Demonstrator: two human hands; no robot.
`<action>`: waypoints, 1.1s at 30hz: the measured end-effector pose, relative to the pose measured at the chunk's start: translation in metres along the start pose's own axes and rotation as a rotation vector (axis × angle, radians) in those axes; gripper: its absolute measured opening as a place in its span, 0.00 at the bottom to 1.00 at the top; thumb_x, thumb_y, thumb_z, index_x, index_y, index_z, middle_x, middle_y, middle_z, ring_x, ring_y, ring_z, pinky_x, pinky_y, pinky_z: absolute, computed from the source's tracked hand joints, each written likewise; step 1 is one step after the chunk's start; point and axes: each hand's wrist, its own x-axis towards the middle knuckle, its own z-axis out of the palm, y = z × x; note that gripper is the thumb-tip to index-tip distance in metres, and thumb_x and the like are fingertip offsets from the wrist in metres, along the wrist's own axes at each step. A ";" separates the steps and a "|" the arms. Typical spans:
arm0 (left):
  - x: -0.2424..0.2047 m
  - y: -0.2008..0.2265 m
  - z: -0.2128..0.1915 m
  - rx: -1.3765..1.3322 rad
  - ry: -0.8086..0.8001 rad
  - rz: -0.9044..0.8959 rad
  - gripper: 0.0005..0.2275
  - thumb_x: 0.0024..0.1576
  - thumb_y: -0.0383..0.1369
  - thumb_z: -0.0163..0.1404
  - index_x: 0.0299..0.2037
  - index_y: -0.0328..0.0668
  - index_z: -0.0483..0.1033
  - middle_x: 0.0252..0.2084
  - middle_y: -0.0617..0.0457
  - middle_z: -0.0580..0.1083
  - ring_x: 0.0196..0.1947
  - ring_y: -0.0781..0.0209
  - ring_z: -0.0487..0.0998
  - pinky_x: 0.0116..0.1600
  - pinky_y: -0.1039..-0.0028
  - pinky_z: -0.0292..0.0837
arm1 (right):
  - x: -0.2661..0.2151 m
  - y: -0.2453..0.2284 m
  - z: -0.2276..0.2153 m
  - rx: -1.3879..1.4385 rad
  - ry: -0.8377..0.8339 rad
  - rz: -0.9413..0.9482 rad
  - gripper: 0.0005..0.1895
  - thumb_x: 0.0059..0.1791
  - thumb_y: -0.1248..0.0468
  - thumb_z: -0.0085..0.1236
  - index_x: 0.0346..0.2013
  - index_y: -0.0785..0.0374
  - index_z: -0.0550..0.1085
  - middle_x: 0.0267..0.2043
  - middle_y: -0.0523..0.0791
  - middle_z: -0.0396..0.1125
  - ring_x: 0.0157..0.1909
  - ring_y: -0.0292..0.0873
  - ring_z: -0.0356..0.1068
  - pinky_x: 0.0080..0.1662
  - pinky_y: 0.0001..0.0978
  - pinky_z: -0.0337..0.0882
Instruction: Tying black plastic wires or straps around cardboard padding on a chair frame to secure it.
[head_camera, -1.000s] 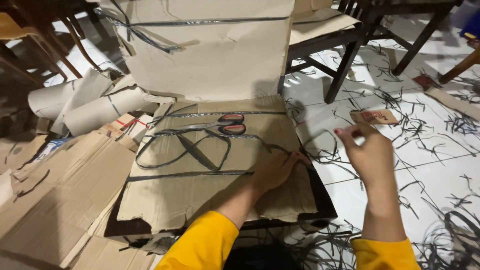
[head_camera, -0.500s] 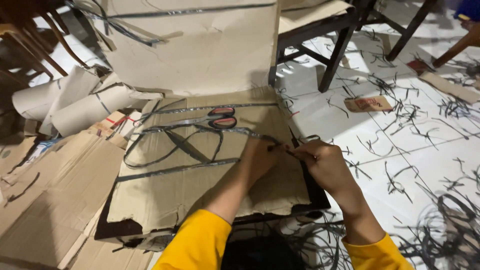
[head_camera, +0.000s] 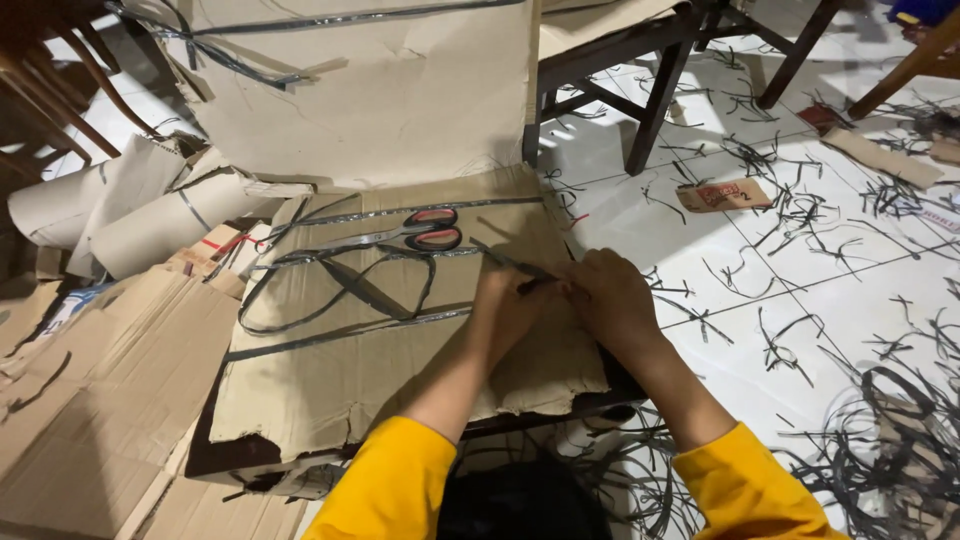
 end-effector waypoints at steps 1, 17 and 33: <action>-0.003 -0.006 0.002 0.000 -0.002 -0.001 0.03 0.54 0.39 0.61 0.30 0.56 0.84 0.26 0.59 0.79 0.33 0.70 0.80 0.44 0.73 0.75 | -0.002 0.002 0.001 0.000 0.000 0.002 0.05 0.50 0.60 0.59 0.39 0.55 0.78 0.28 0.46 0.65 0.38 0.52 0.70 0.43 0.43 0.70; -0.002 0.001 0.005 -0.114 -0.056 0.012 0.10 0.60 0.29 0.55 0.25 0.39 0.78 0.23 0.48 0.77 0.27 0.60 0.77 0.37 0.70 0.72 | -0.001 0.002 -0.066 0.193 -0.289 0.436 0.06 0.47 0.59 0.64 0.39 0.51 0.82 0.40 0.45 0.79 0.48 0.53 0.77 0.51 0.45 0.72; 0.003 -0.056 0.023 -0.237 -0.100 -0.322 0.08 0.64 0.35 0.51 0.36 0.50 0.84 0.33 0.54 0.81 0.39 0.70 0.78 0.48 0.71 0.74 | -0.010 0.029 -0.068 1.011 -0.298 0.545 0.22 0.46 0.69 0.62 0.53 0.74 0.73 0.23 0.50 0.63 0.14 0.34 0.49 0.15 0.23 0.48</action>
